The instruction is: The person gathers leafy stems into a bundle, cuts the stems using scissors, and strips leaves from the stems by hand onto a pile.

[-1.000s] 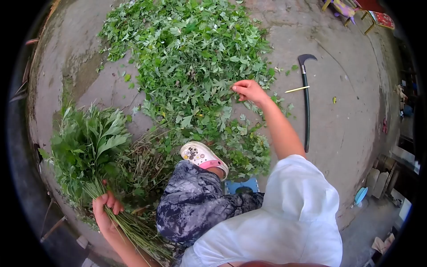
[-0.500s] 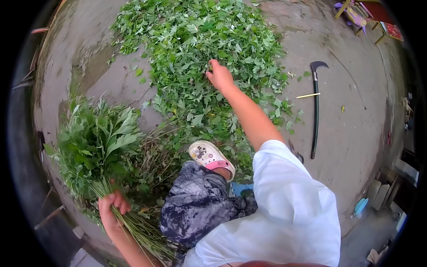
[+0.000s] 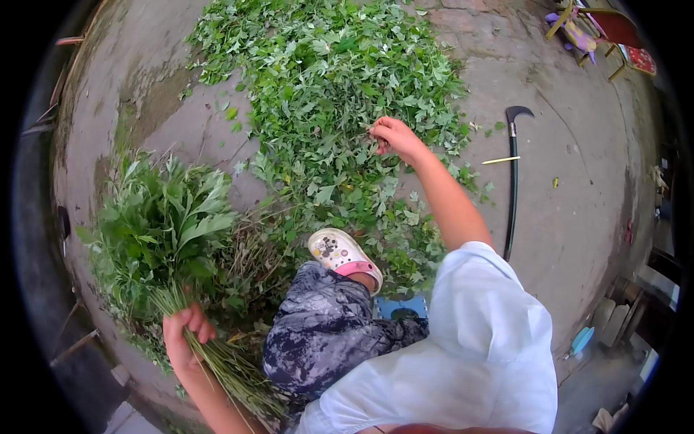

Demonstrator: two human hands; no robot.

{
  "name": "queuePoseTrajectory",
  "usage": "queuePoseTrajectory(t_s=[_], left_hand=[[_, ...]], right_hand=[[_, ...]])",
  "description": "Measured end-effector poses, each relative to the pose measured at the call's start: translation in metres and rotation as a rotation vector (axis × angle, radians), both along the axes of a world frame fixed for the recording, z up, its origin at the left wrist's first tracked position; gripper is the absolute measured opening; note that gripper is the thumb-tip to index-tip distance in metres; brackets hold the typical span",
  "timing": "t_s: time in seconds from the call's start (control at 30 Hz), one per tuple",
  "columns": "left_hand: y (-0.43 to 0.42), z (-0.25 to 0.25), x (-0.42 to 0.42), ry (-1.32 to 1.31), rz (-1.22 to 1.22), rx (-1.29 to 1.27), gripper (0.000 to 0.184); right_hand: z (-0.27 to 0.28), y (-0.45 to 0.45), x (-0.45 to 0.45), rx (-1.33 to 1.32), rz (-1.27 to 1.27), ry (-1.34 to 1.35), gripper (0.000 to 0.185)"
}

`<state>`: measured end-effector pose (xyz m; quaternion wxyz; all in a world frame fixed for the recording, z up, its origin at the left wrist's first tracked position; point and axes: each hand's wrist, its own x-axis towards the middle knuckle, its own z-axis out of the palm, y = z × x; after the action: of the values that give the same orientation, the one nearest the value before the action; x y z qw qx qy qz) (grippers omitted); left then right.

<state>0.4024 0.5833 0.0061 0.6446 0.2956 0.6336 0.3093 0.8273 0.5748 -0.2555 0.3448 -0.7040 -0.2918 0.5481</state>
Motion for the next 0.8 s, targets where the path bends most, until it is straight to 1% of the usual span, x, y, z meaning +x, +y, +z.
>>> queuePoseTrajectory(t_s=[0.07,0.1,0.23,0.27,0.33,0.37,0.4,0.47,0.5,0.53,0.6,0.67,0.73,0.77,0.8], left_hand=[[-0.001,0.001,0.001,-0.017,-0.029,-0.005,0.040],[-0.001,0.001,0.001,-0.020,-0.034,-0.006,0.040],[0.001,0.003,0.006,-0.022,-0.059,-0.010,0.040],[0.001,0.004,0.007,-0.023,-0.058,-0.006,0.040],[0.001,0.003,0.007,-0.059,-0.072,-0.009,0.040],[0.001,0.003,0.007,-0.087,-0.077,-0.011,0.039],[0.000,0.005,0.009,-0.092,-0.089,-0.018,0.039],[-0.002,0.007,0.013,-0.124,-0.121,0.045,0.038],[-0.004,0.009,0.014,-0.118,-0.140,0.025,0.038],[-0.003,0.010,0.014,-0.161,-0.152,0.037,0.037],[-0.005,0.011,0.014,-0.212,-0.183,0.043,0.036],[-0.003,0.010,0.010,-0.291,-0.298,0.057,0.033],[-0.003,0.010,0.016,-0.305,-0.346,0.040,0.033],[-0.003,0.009,0.018,-0.319,-0.335,0.050,0.033],[-0.005,0.008,0.020,-0.329,-0.321,0.062,0.033]], right_hand=[[0.013,-0.023,-0.005,0.227,-0.401,0.877,0.004],[0.014,-0.028,-0.006,0.238,-0.398,0.939,0.007],[0.029,-0.044,-0.010,0.240,-0.401,0.951,0.006],[0.034,-0.047,-0.010,0.280,-0.376,0.982,0.005],[0.052,-0.051,-0.014,0.363,-0.328,1.041,0.010],[0.063,-0.055,-0.018,0.296,-0.417,0.945,0.014],[0.064,-0.063,-0.015,0.297,-0.430,0.937,0.014],[0.063,-0.085,-0.001,0.170,-0.355,0.813,0.012],[0.067,-0.099,0.005,0.121,-0.327,0.689,0.009],[0.066,-0.115,0.013,0.013,-0.320,0.558,0.007],[0.055,-0.164,0.027,-0.185,-0.202,0.099,0.024],[0.039,-0.242,0.030,-0.138,0.197,-0.741,0.039],[0.050,-0.323,0.022,-0.404,0.347,-0.793,0.043],[0.060,-0.364,0.010,-0.521,0.355,-0.802,0.042],[0.066,-0.409,-0.006,-0.653,0.316,-0.747,0.041]])
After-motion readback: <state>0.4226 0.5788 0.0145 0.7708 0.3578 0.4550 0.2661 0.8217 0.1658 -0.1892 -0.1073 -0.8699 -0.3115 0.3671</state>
